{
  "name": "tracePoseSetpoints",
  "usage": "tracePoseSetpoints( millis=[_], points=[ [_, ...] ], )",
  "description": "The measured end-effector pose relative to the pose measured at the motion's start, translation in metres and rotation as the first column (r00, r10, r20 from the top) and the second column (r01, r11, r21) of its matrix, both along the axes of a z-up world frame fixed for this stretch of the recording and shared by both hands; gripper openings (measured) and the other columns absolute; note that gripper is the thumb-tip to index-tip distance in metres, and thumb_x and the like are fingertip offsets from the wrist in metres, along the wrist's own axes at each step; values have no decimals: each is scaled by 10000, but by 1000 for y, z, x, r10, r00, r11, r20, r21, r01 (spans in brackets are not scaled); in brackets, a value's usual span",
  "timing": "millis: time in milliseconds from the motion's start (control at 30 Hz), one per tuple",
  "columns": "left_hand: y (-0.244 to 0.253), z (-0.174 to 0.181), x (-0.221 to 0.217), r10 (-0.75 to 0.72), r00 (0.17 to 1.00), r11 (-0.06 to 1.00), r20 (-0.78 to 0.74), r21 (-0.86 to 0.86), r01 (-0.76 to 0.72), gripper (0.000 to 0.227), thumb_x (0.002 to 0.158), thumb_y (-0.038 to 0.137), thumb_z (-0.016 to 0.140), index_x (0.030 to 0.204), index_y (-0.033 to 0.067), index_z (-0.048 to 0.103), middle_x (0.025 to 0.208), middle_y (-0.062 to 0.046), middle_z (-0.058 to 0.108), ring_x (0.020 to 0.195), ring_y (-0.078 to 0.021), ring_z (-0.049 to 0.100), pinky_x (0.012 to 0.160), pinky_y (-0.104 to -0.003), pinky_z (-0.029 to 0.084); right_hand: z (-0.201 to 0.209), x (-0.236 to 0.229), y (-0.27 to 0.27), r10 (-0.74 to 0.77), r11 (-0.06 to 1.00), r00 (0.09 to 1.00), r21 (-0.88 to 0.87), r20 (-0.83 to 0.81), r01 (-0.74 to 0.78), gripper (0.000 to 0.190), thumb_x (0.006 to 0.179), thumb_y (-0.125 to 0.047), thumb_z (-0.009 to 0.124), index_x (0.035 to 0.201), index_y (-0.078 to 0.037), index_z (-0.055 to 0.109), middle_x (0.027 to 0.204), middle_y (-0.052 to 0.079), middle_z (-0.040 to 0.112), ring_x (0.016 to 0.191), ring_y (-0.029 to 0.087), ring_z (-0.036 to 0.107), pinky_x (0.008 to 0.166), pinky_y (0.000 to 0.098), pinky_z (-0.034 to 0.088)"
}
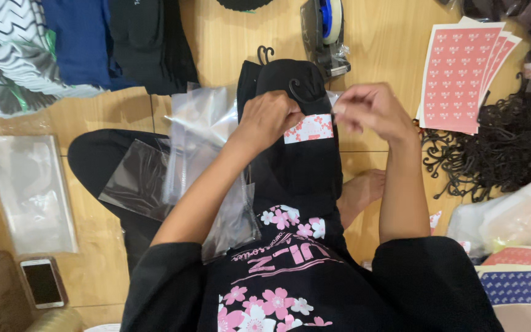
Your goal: The person labels pairs of black socks and places them into clear plastic bags by hand while sitting on the floor.
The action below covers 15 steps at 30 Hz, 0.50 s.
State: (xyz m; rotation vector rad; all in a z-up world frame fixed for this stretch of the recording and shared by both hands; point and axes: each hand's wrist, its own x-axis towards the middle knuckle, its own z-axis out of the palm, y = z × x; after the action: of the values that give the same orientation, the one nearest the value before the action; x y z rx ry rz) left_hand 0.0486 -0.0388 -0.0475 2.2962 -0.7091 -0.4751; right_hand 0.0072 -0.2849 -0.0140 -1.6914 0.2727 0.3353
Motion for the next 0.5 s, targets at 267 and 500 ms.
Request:
tracePoseSetpoints(
  millis=[267,500],
  points=[
    [6,-19,-4,36,999,999,-35,7,-36,195,874,344,679,771,179,689,808,-68,649,757,-384,701,640,-487,572,9,5,32,459,614,855,-609,-240,-501,536,802,-483,819,684,26,699,587,268,631,615,463,644,613,534,470],
    [48,14,-35,44,993,847,-112,-523,-97,267,1035,238,609,1273,178,714,1049,-170,651,1020,-439,662,876,-491,552,-7,-48,10,206,702,973,-678,-99,-218,245,807,-339,828,934,-176,697,785,-16,686,693,188,695,608,352,489]
  ],
)
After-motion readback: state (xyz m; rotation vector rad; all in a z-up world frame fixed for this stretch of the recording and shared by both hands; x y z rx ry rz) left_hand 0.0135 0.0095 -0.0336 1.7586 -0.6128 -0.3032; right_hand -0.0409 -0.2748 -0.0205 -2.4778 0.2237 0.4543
